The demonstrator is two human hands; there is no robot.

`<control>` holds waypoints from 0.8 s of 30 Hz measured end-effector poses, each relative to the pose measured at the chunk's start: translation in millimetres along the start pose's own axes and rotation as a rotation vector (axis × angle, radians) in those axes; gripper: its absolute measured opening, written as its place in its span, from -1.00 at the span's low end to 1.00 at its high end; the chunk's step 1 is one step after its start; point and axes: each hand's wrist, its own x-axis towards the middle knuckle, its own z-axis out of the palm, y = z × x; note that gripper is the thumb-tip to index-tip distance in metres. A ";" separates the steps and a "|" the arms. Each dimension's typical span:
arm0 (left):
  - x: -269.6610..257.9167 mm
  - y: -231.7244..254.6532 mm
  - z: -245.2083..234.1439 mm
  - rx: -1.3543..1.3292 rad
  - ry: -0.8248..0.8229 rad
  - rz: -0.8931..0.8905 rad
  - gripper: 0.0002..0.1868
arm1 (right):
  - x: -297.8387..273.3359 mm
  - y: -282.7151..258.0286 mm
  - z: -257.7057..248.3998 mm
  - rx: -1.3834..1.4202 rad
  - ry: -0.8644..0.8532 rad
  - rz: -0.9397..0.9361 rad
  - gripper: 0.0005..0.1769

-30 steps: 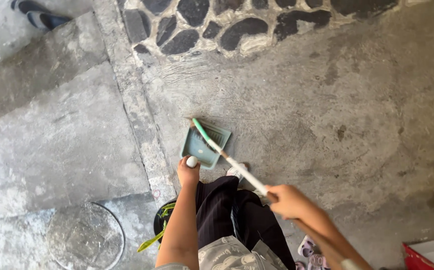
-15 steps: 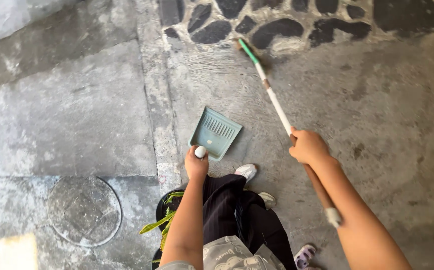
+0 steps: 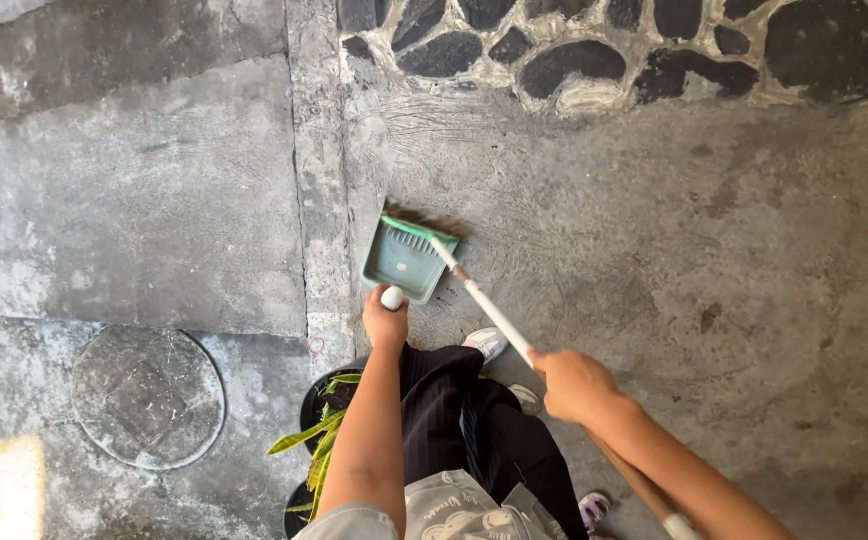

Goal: Sweep debris from the floor into a dustpan using a broom.

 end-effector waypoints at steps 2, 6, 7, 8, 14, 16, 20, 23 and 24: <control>-1.4 0.1 -10.1 -0.002 -0.009 -0.013 -0.59 | -8.5 16.9 1.2 0.055 0.011 -0.037 -0.25; -3.7 1.6 -33.6 0.005 -0.069 0.017 -0.60 | -51.4 32.4 -30.4 0.519 -0.099 0.091 -0.18; -5.0 4.3 -37.2 0.004 -0.073 0.024 -0.60 | -54.0 44.1 -25.9 0.523 -0.094 0.095 -0.18; -6.9 6.0 -42.2 0.027 -0.109 0.076 -0.62 | -56.5 55.2 -20.8 0.561 -0.106 0.163 -0.13; -17.2 46.9 -53.4 0.084 -0.288 0.170 -0.67 | -37.1 92.4 53.7 0.257 0.091 0.320 -0.19; -20.3 52.0 -40.2 0.091 -0.337 0.170 -0.67 | -24.1 96.3 82.2 0.203 0.178 0.336 -0.28; -24.9 51.9 -1.5 0.117 -0.379 0.201 -0.65 | -22.6 88.5 110.0 0.337 0.185 0.290 -0.48; -35.4 48.5 15.5 0.118 -0.384 0.206 -0.64 | -55.0 63.7 82.2 0.544 0.071 0.271 -0.35; -35.1 49.5 20.0 0.117 -0.372 0.209 -0.63 | -65.6 53.3 63.4 0.686 -0.054 0.305 -0.23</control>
